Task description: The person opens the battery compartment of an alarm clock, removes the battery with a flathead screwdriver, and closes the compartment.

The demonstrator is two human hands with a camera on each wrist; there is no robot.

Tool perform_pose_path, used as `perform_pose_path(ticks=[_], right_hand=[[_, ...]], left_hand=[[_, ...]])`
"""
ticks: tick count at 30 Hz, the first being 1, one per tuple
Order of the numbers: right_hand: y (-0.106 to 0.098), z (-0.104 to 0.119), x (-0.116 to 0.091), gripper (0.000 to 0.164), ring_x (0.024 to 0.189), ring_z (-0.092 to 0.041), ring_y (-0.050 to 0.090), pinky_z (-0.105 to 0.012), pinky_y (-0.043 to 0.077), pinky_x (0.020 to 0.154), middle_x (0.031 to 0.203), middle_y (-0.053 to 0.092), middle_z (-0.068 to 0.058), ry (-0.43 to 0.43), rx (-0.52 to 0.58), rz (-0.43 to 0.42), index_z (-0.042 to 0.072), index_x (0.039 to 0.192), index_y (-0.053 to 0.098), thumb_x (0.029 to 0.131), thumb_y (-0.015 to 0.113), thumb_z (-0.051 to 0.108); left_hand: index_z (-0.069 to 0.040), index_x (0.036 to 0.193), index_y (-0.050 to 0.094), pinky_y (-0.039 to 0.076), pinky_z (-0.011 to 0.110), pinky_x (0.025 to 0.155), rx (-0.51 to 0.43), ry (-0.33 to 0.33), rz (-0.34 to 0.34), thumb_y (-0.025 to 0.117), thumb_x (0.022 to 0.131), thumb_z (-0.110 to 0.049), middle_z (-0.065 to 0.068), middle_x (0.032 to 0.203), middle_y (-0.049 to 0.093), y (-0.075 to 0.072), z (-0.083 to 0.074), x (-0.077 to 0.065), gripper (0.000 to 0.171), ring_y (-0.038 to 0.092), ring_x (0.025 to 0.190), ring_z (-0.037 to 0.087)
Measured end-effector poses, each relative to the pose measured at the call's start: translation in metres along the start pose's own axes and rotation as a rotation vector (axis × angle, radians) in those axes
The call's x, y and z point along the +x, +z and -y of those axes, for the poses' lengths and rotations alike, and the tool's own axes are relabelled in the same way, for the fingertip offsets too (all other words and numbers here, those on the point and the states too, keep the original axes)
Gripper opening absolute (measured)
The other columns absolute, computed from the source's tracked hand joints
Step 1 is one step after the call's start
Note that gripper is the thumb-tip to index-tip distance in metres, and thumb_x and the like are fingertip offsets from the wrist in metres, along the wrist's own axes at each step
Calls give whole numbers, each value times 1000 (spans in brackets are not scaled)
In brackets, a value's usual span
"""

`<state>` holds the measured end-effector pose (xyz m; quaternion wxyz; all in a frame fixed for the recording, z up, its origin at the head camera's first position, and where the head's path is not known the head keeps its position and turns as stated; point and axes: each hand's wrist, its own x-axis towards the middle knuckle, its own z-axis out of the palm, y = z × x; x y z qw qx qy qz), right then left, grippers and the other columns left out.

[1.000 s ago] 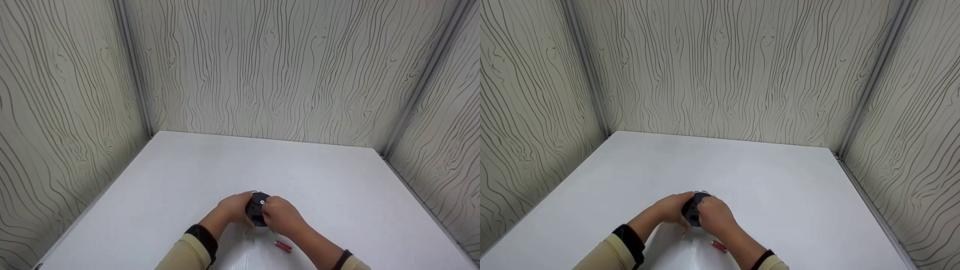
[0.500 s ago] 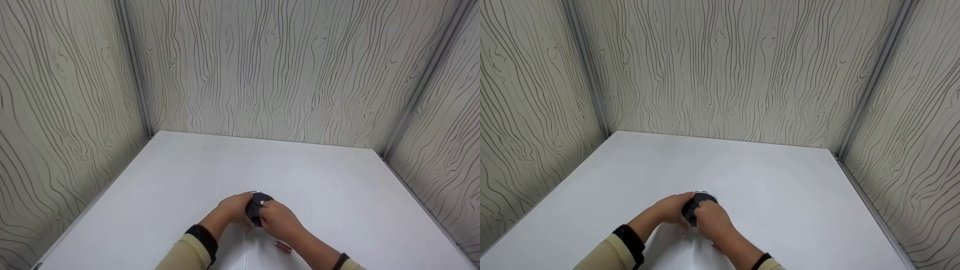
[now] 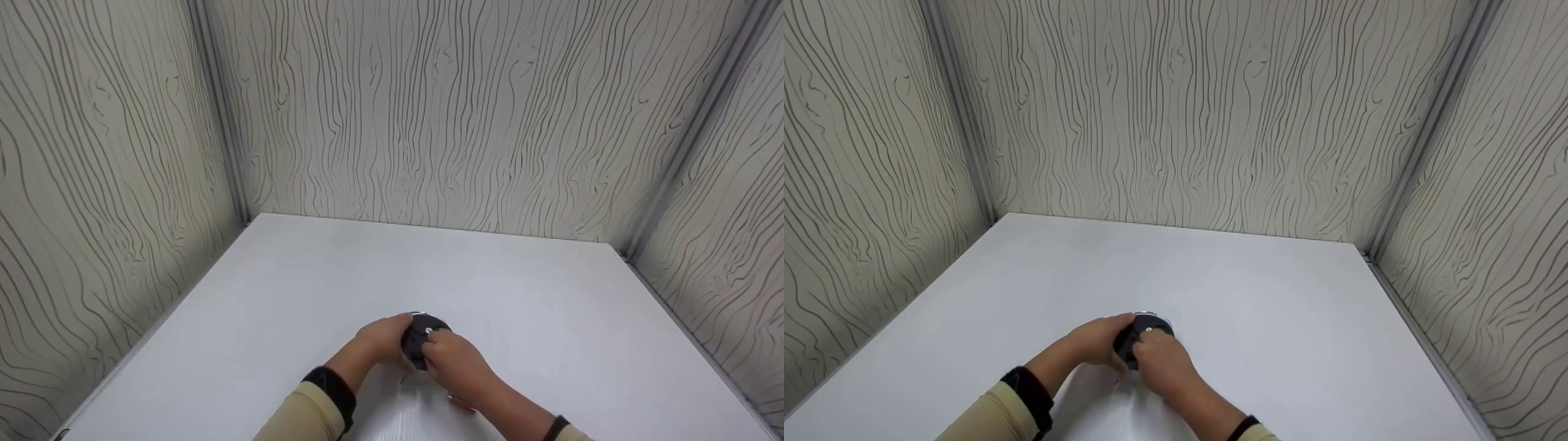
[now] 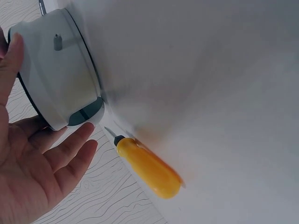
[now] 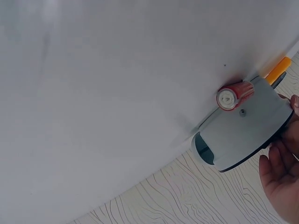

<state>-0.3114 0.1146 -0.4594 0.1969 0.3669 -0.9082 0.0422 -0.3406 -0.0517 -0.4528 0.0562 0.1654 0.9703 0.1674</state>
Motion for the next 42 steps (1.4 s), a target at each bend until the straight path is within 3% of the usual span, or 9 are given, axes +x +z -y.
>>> perform_pose_path(ticks=[12, 22, 28, 34, 42], right_hand=[[-6, -6, 0, 6, 72, -11, 56, -31, 51, 71, 71, 56, 6, 36, 60, 114, 13, 75, 73, 77, 71, 19], [-11, -9, 2, 8, 65, -7, 47, -27, 48, 65, 70, 51, 7, -6, 118, 211, 14, 73, 72, 75, 67, 8], [-12, -11, 3, 17, 73, -9, 51, -31, 50, 72, 77, 54, 5, 22, 136, 292, 15, 83, 75, 73, 65, 5], [-12, -11, 2, 24, 80, -12, 56, -33, 50, 77, 85, 58, 3, -16, 107, 300, 16, 90, 75, 74, 63, 2], [-11, -10, 1, 11, 81, -12, 57, -33, 51, 77, 86, 57, 4, -56, 50, 292, 14, 82, 72, 74, 68, 7]], left_hand=[[-13, 135, 43, 42, 36, 93, -9, -7, -3, 87, 54, -38, 4, 125, 56, 0, -1, 1, 96, 52, 114, 21], [-12, 135, 43, 43, 36, 92, 1, -12, 5, 87, 55, -37, 5, 126, 56, 1, -1, 1, 95, 53, 113, 20], [-13, 134, 45, 44, 36, 90, -11, 7, -8, 87, 54, -36, 4, 122, 58, 1, 0, 1, 93, 54, 109, 19], [-13, 132, 46, 44, 36, 90, -43, -1, -10, 88, 54, -35, 4, 120, 59, 0, 0, -1, 91, 54, 109, 19], [-12, 134, 45, 42, 36, 93, -16, 4, -24, 87, 54, -38, 6, 124, 57, -1, 0, -2, 93, 53, 113, 22]])
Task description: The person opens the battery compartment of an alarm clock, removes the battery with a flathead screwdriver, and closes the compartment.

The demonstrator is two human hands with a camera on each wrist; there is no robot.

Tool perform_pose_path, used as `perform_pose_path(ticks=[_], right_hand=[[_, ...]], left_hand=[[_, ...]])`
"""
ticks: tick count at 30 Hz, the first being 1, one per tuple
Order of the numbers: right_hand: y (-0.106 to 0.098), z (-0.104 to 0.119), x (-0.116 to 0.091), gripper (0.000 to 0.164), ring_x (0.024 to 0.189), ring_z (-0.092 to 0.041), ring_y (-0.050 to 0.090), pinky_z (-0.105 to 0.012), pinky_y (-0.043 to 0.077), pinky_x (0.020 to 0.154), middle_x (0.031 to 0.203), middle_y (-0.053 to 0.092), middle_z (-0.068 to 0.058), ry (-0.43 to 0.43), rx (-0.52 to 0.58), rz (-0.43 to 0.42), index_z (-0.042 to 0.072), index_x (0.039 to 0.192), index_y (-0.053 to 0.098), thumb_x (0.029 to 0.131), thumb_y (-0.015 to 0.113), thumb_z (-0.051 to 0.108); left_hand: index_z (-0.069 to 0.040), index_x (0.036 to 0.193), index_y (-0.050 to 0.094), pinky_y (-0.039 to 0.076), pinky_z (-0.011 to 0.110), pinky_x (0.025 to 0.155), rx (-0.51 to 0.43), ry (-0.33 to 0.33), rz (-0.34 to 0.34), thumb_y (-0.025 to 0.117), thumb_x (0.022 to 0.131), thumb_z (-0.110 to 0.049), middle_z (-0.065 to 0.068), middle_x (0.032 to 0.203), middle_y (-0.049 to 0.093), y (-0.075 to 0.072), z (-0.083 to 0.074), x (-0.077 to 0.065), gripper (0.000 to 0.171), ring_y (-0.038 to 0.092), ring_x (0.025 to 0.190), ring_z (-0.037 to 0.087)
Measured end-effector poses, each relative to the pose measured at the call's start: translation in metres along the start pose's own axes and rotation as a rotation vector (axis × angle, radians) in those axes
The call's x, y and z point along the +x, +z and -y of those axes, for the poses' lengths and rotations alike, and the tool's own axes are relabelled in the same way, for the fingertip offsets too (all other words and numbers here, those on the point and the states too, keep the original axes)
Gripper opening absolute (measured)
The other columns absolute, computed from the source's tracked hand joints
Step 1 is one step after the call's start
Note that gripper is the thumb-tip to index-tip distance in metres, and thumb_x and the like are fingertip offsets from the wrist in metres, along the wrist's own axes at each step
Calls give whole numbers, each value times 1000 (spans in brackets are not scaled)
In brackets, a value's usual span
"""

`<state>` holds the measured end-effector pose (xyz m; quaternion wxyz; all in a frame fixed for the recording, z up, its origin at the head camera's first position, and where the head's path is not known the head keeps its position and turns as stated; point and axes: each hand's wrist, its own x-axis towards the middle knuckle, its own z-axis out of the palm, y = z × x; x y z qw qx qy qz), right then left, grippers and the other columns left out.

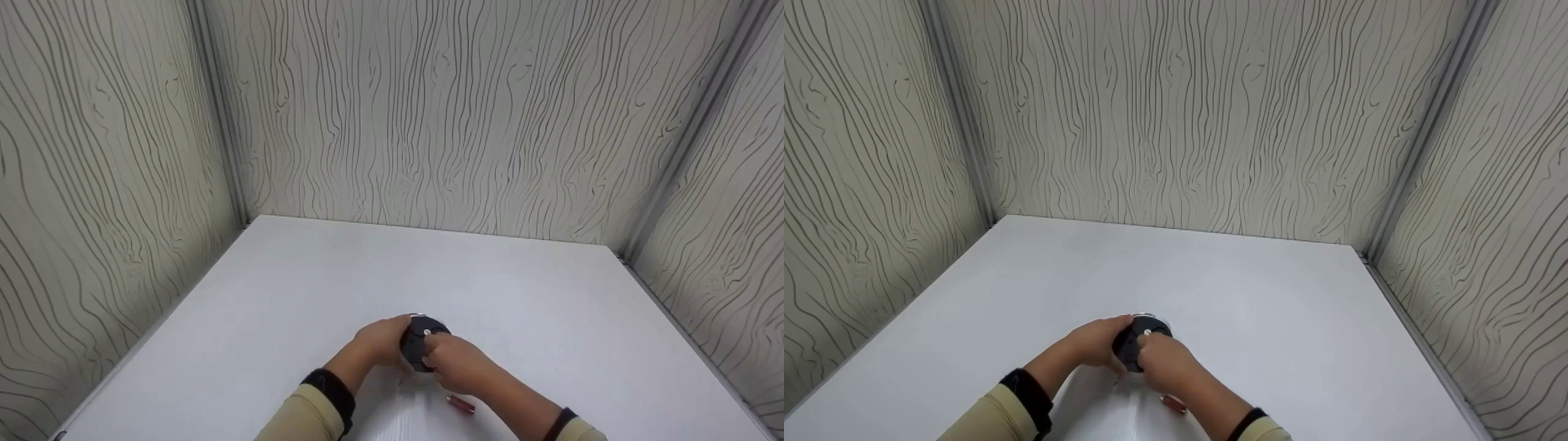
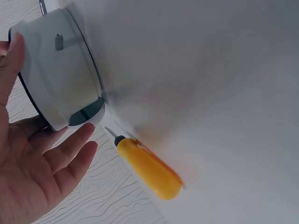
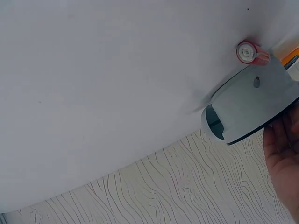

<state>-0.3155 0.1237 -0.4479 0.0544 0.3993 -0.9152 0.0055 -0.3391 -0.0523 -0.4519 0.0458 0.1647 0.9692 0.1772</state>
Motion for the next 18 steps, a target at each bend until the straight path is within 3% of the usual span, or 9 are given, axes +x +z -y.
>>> perform_pose_path(ticks=[5, 11, 15, 18], right_hand=[[2, 0, -3, 11, 79, -11, 54, -31, 51, 75, 84, 55, 5, -5, 5, -5, 12, 87, 69, 76, 68, 8], [1, -6, -9, 29, 85, -9, 51, -31, 49, 80, 91, 54, 6, -26, 95, 14, 13, 103, 71, 75, 64, 7], [4, -18, -13, 32, 95, -10, 48, -35, 47, 88, 100, 51, 5, -1, 208, -4, 18, 110, 68, 79, 66, 22], [6, -26, -14, 48, 106, -14, 44, -38, 45, 92, 112, 47, 3, 51, 271, -55, 20, 120, 61, 78, 69, 42]], left_hand=[[-12, 135, 44, 41, 37, 95, -8, -7, 5, 86, 55, -37, 6, 126, 56, -1, -1, 0, 94, 51, 116, 23], [-12, 134, 44, 41, 37, 94, -11, -8, 9, 87, 55, -35, 7, 125, 56, -1, -1, -1, 93, 52, 115, 23], [-13, 134, 45, 43, 37, 92, -10, -13, 21, 86, 56, -35, 6, 123, 57, 0, -1, 1, 91, 53, 113, 22], [-14, 134, 45, 42, 38, 93, -11, -18, 27, 86, 58, -36, 4, 124, 57, 1, -1, 1, 89, 52, 114, 21]])
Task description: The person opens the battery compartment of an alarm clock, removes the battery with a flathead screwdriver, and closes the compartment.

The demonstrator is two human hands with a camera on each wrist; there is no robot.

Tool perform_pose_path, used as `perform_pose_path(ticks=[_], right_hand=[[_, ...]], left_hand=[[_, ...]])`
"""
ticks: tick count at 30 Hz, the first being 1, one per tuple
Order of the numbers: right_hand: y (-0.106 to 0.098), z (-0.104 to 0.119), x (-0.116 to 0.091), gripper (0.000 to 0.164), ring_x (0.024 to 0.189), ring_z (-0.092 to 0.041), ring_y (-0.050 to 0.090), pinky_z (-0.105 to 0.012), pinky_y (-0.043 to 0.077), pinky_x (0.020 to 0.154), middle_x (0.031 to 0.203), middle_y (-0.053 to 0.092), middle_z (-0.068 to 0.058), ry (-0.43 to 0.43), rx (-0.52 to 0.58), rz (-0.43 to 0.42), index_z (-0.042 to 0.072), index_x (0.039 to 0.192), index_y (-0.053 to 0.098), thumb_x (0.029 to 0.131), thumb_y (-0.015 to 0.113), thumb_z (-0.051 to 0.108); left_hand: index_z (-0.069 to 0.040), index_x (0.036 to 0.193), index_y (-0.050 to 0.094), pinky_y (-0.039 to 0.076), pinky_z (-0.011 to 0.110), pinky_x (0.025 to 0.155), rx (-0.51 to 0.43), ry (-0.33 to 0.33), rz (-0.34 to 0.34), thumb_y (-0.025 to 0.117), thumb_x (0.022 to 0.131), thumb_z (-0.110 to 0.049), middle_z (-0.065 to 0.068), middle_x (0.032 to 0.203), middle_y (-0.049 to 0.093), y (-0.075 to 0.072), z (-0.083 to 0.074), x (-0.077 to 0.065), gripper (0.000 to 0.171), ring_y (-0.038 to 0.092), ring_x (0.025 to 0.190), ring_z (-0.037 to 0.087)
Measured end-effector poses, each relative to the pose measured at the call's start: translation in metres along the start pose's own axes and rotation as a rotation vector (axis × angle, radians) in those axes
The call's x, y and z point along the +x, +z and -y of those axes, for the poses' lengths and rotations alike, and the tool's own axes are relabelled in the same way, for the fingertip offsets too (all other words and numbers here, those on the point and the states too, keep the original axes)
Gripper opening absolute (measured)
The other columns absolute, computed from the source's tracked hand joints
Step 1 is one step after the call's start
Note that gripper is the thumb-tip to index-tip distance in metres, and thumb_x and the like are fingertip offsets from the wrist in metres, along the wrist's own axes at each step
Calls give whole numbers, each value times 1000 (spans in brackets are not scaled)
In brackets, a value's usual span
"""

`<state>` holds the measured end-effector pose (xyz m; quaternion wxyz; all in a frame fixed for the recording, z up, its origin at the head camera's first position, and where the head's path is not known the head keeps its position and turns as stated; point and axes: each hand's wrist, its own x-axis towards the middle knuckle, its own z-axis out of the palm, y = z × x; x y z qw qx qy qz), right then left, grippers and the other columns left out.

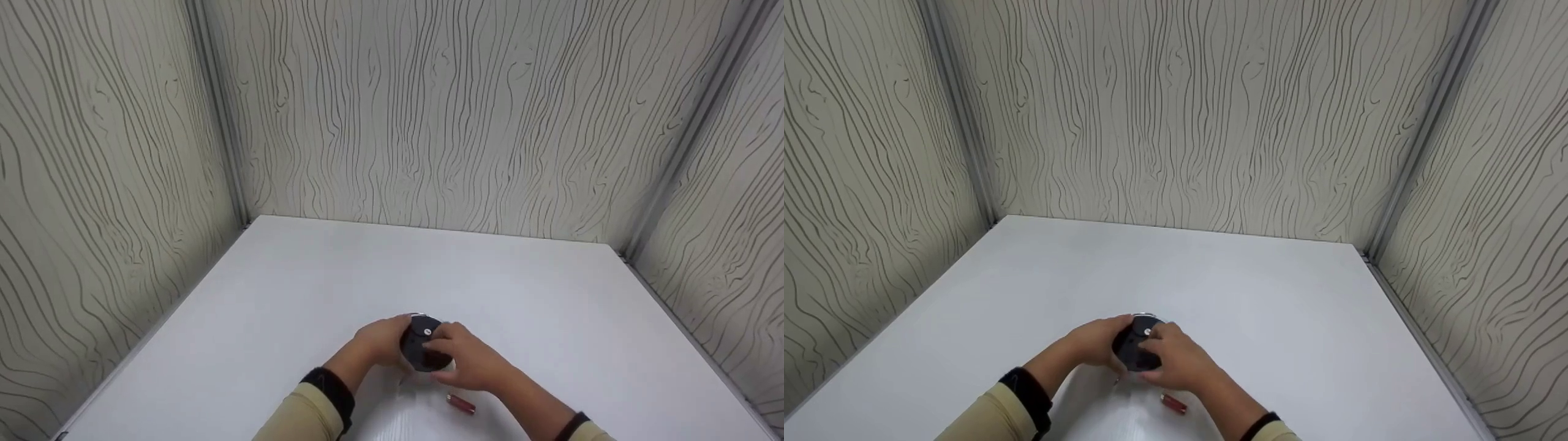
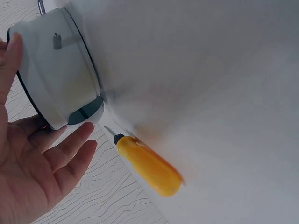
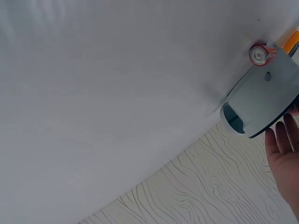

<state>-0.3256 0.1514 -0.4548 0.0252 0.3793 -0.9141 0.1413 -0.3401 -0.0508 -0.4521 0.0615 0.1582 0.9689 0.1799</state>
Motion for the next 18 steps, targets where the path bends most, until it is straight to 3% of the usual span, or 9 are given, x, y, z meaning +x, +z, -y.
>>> perform_pose_path(ticks=[4, 7, 18], right_hand=[[-2, -5, 3, 86, 119, -23, 38, -43, 42, 94, 131, 37, -4, 105, 30, -43, 17, 136, 44, 67, 70, 60], [-3, -6, 6, 103, 125, -29, 35, -47, 40, 95, 140, 29, -10, 168, 39, -34, 17, 143, 32, 60, 72, 64], [5, -7, 17, 117, 127, -33, 33, -49, 41, 94, 148, 19, -11, 187, 16, 37, 21, 147, 16, 56, 75, 63]], left_hand=[[-14, 133, 45, 42, 38, 93, 11, 5, 0, 86, 56, -36, 3, 123, 57, 1, -1, 1, 90, 53, 113, 21], [-15, 133, 45, 43, 39, 92, 13, 1, 0, 88, 53, -35, 2, 122, 58, 1, -1, 1, 93, 53, 113, 20], [-16, 134, 44, 42, 39, 94, 23, -4, 12, 86, 58, -33, 1, 126, 56, 2, 0, 2, 89, 51, 115, 20]])
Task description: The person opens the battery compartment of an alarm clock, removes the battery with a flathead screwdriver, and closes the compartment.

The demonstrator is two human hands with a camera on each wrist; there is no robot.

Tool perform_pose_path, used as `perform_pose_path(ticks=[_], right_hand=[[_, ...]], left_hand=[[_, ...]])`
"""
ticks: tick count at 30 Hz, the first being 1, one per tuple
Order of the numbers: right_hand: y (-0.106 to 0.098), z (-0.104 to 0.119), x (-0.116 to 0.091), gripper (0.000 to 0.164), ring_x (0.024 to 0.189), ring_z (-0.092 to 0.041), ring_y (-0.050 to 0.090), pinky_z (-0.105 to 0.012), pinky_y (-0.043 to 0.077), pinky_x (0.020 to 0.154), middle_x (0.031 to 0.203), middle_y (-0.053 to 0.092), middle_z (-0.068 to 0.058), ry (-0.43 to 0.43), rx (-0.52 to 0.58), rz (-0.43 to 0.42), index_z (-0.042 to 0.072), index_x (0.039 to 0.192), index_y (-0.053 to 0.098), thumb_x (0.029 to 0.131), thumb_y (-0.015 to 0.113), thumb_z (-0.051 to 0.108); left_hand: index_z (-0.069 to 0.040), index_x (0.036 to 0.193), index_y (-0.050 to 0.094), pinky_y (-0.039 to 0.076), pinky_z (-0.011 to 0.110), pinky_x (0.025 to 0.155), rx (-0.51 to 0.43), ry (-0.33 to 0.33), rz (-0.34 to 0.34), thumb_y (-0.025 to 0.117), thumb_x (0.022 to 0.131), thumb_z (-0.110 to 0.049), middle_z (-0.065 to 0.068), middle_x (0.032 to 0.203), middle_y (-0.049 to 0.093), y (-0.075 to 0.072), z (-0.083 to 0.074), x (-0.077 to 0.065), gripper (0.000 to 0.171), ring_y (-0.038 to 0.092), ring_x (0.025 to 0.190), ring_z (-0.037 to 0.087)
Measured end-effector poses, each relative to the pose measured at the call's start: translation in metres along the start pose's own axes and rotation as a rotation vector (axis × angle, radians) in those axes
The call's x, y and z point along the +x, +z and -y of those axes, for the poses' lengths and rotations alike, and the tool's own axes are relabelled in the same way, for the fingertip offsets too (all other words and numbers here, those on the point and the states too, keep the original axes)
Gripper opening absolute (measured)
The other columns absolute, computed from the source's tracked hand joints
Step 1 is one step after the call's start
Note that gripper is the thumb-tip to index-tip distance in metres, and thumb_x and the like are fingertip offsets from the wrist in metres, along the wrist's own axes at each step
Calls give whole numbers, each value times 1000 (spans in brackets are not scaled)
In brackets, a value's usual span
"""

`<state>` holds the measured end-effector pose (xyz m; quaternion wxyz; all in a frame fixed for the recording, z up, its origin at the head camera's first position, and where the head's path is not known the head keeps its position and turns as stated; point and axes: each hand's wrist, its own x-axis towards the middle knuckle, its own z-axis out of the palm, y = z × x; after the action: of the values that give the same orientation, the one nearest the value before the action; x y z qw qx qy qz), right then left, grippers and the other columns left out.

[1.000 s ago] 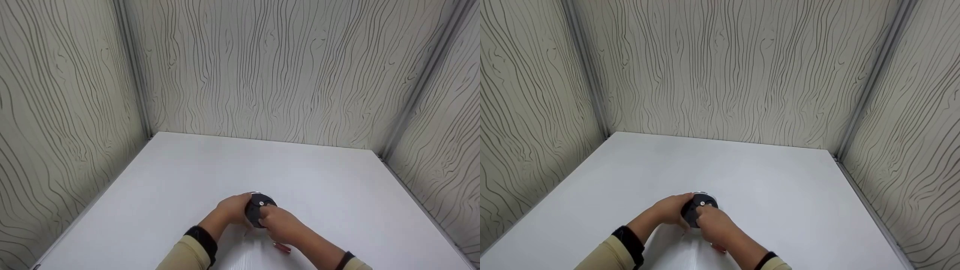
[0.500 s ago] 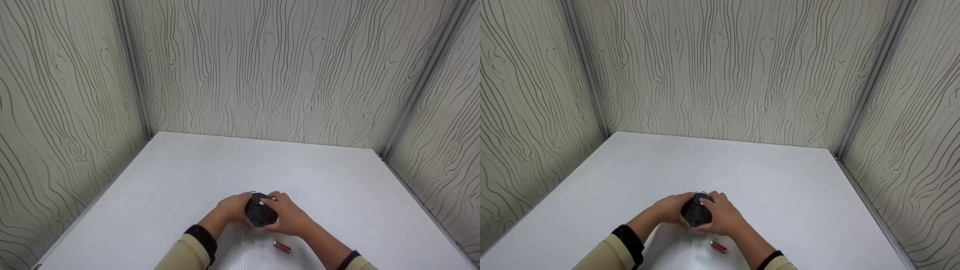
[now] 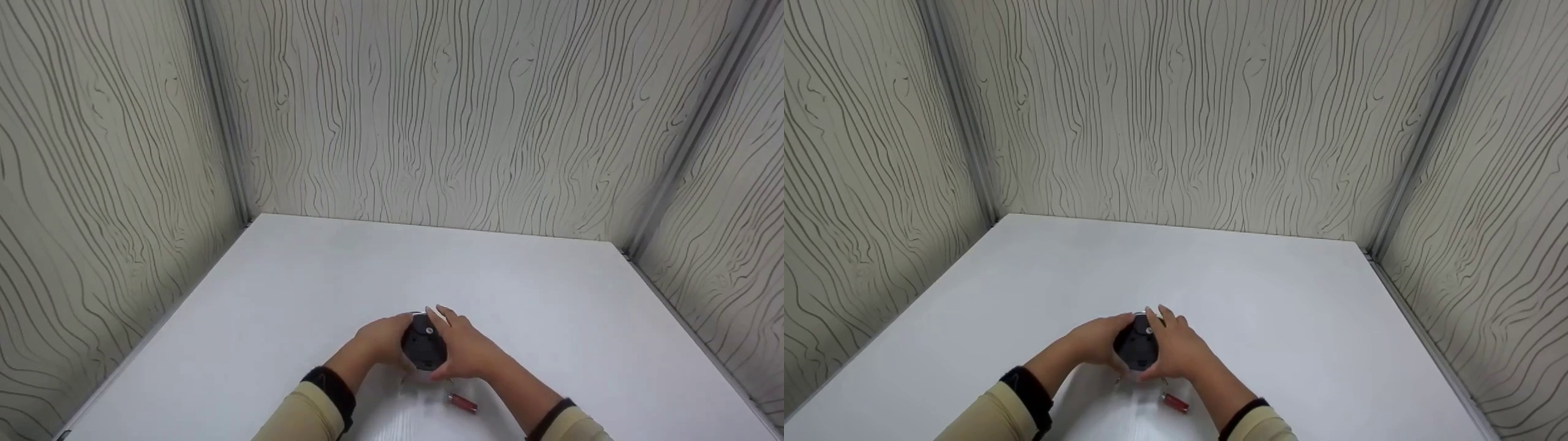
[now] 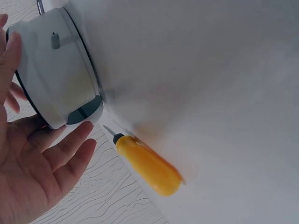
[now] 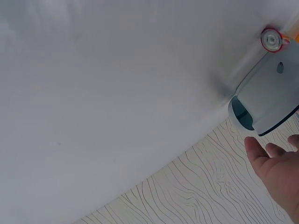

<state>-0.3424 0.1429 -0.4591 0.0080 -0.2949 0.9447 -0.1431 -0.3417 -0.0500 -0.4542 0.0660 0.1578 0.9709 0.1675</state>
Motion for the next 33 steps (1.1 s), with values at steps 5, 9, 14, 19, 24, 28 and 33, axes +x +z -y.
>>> perform_pose_path(ticks=[5, 9, 14, 19, 24, 28, 33], right_hand=[[4, -2, 3, 118, 126, -33, 34, -49, 41, 93, 148, 20, -11, -1, -11, 25, 24, 147, 14, 55, 75, 64], [5, -3, 5, 117, 123, -32, 37, -48, 42, 91, 146, 24, -11, 3, -19, 36, 24, 147, 16, 55, 73, 66], [7, -5, 6, 111, 119, -31, 42, -48, 44, 89, 143, 27, -12, -26, -8, 44, 21, 147, 19, 59, 72, 64], [9, -6, 7, 108, 119, -32, 43, -46, 43, 91, 142, 24, -14, -52, 53, 53, 19, 147, 18, 63, 74, 56], [12, -7, 8, 109, 118, -29, 44, -45, 43, 91, 141, 25, -12, -49, 80, 43, 24, 147, 16, 62, 74, 58], [14, -7, 9, 112, 114, -27, 46, -45, 44, 91, 139, 26, -10, -43, 118, 31, 32, 147, 10, 60, 76, 56], [14, -7, 8, 118, 114, -28, 47, -46, 43, 91, 138, 26, -10, -28, 191, 24, 40, 145, 0, 59, 80, 51]], left_hand=[[-15, 137, 40, 42, 38, 94, 24, 19, -3, 85, 59, -37, 1, 130, 53, 0, 1, 0, 93, 49, 118, 20], [-14, 137, 40, 42, 37, 94, 26, 45, -11, 85, 58, -40, 2, 130, 52, 1, 2, -1, 94, 49, 118, 20], [-16, 136, 41, 43, 36, 93, -2, 93, -21, 85, 57, -41, -1, 128, 53, 0, 3, -2, 94, 50, 115, 17], [-16, 136, 41, 43, 35, 94, -38, 126, -27, 86, 56, -39, 0, 128, 53, 0, 4, -2, 94, 50, 116, 18], [-15, 135, 41, 42, 34, 94, -44, 128, -32, 86, 55, -40, 0, 127, 53, 1, 5, -2, 95, 50, 116, 18], [-13, 136, 40, 42, 33, 95, -41, 131, -33, 87, 55, -40, 1, 128, 53, 2, 4, 0, 97, 50, 116, 18], [-11, 135, 42, 41, 34, 96, -36, 116, -19, 85, 56, -42, 2, 128, 53, 0, 2, -1, 94, 50, 117, 18]])
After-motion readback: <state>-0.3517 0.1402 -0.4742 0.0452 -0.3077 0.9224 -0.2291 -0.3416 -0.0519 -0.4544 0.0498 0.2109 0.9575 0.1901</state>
